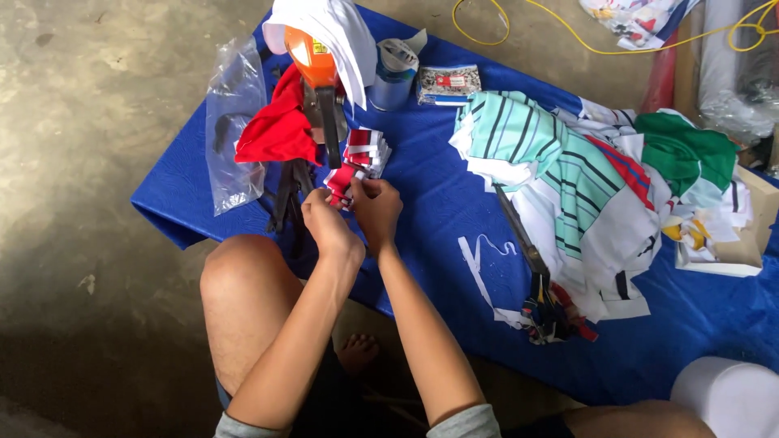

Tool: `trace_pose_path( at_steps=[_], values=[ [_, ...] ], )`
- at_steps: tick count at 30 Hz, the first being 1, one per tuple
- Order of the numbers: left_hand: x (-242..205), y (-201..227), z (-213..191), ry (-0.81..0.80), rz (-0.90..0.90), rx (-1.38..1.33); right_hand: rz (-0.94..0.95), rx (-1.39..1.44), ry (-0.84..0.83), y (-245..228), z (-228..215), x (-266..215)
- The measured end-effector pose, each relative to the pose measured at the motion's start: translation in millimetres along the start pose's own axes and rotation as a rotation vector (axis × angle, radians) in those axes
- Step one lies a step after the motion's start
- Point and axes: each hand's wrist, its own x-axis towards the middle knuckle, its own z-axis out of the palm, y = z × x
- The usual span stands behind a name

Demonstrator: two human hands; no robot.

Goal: The person sits on the floor and uses shears to cut a red and white fabric strip on a blue table. After cutting, the person folds the fabric and then sorts through a pile of striped shirts and other clothing items.

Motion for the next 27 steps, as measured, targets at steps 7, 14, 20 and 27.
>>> trace_pose_path(
  at_steps=[7,14,20,27],
  values=[
    [-40,5,14,-0.184,-0.075,0.041,-0.203,-0.173,0.070,53,-71,30],
    [-106,-46,19,-0.878,0.179,0.606,-0.037,-0.848,-0.027,19,-281,11],
    [-203,-94,-7,-1.495,0.872,0.992,0.159,-1.181,-0.011,78,-399,25],
    [-245,-163,-5,-1.601,1.179,1.572,0.270,-1.091,-0.006,113,-395,66]
  ],
)
